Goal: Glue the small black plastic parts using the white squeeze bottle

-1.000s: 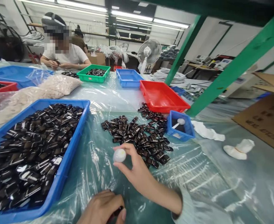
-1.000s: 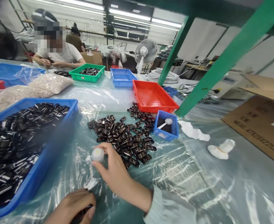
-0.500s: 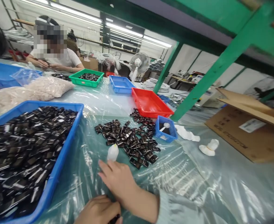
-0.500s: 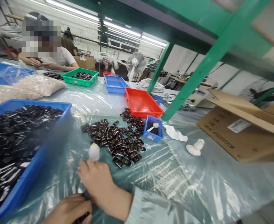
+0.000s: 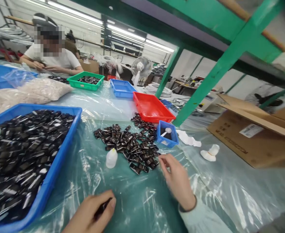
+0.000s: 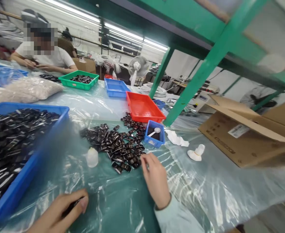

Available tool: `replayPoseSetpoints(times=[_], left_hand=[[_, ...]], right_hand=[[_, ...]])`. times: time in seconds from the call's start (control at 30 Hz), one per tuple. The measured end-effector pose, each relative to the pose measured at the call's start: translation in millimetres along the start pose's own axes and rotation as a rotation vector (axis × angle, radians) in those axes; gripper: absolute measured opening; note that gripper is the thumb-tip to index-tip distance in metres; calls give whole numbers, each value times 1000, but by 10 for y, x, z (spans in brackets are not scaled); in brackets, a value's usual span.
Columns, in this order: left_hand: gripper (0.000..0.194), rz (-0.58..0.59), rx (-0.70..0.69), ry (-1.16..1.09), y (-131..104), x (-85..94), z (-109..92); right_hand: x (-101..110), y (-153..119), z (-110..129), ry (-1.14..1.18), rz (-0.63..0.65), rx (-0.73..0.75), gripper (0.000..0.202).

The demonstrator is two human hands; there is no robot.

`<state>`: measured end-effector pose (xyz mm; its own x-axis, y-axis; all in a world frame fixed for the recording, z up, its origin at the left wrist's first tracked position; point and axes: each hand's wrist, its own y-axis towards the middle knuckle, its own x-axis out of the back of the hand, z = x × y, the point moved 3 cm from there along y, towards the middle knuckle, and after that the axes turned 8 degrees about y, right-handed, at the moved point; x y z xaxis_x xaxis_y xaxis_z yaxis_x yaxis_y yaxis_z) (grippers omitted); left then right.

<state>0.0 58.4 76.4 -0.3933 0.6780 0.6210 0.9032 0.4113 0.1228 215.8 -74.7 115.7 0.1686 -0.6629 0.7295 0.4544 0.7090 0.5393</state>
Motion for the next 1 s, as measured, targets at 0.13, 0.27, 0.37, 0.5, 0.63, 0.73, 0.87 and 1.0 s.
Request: replayPoseSetpoints(times=[0.13, 0.27, 0.37, 0.5, 0.63, 0.73, 0.87, 1.0], left_hand=[[36, 26, 163, -36, 123, 65, -24], [31, -21, 186, 16, 112, 107, -2], [28, -68, 152, 75, 61, 128, -5], [28, -80, 130, 99, 22, 143, -6], [33, -28, 194, 34, 25, 156, 11], [38, 40, 278, -61, 45, 165, 30], [33, 99, 361, -163, 59, 208, 27], [24, 161, 351, -256, 28, 276, -43]], right_hand=[[-39, 131, -146, 161, 44, -89, 17], [-345, 286, 221, 455, 177, -114, 37], [-680, 339, 532, 656, 333, -128, 72], [-1054, 302, 691, 811, 427, -215, 47], [-1105, 266, 649, 906, 407, -310, 28], [-946, 263, 592, 945, 360, -377, 31], [-675, 207, 504, 979, 340, -430, 29], [-488, 86, 358, 988, 385, -418, 30]])
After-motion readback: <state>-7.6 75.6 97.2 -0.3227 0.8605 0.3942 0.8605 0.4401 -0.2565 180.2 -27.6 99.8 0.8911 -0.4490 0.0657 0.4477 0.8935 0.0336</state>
